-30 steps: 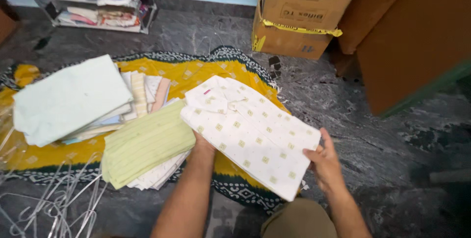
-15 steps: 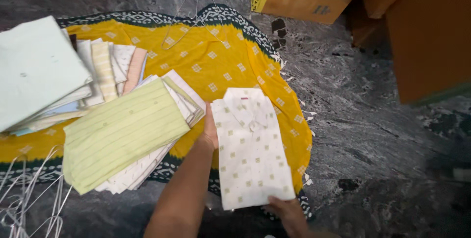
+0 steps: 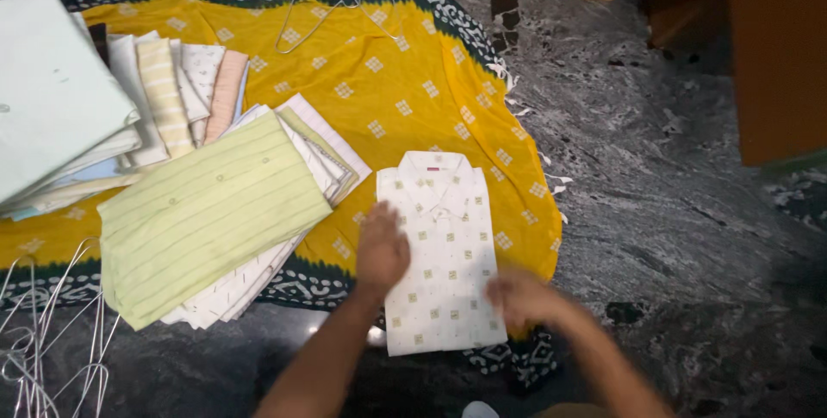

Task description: The person sits on the floor and places folded white shirts onto wire hangers. They then walk to a green metal wardrobe and hang the shirts on the rail inside.

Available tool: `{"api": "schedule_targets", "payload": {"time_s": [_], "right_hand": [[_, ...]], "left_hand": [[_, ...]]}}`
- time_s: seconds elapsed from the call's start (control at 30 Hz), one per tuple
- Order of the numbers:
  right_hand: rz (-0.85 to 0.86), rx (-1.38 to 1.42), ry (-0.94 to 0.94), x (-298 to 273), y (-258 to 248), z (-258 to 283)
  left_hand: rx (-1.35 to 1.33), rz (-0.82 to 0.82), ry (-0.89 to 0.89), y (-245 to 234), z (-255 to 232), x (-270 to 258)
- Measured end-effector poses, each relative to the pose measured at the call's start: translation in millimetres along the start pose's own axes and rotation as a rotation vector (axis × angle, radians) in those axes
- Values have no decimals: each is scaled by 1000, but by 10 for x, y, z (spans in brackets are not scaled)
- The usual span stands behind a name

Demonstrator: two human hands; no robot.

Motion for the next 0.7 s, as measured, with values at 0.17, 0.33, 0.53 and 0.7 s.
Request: {"api": "schedule_targets", "payload": {"time_s": [0.17,0.33,0.53,0.7], "right_hand": [[-384,-767,-467,852,-608,1341],[-497,-847,-760,1387,-521,1644],[-257,-816,-269,1664,-594,1472],[-246,-869,-395,1529,-494,1701]], "left_hand": [[156,181,93,242,-325,-105],[129,222,94,301,-265,-142],[132,186,110,321,-233,-149],[132,164,132,268,-274,-138]]}}
Point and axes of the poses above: each hand's wrist, its own x-axis towards the middle knuckle, its own y-axis out of the palm, z = x × y, the point moved 6 cm from there along x, towards the middle knuckle, and after that the axes turned 10 degrees about z, right-handed, at the moved point
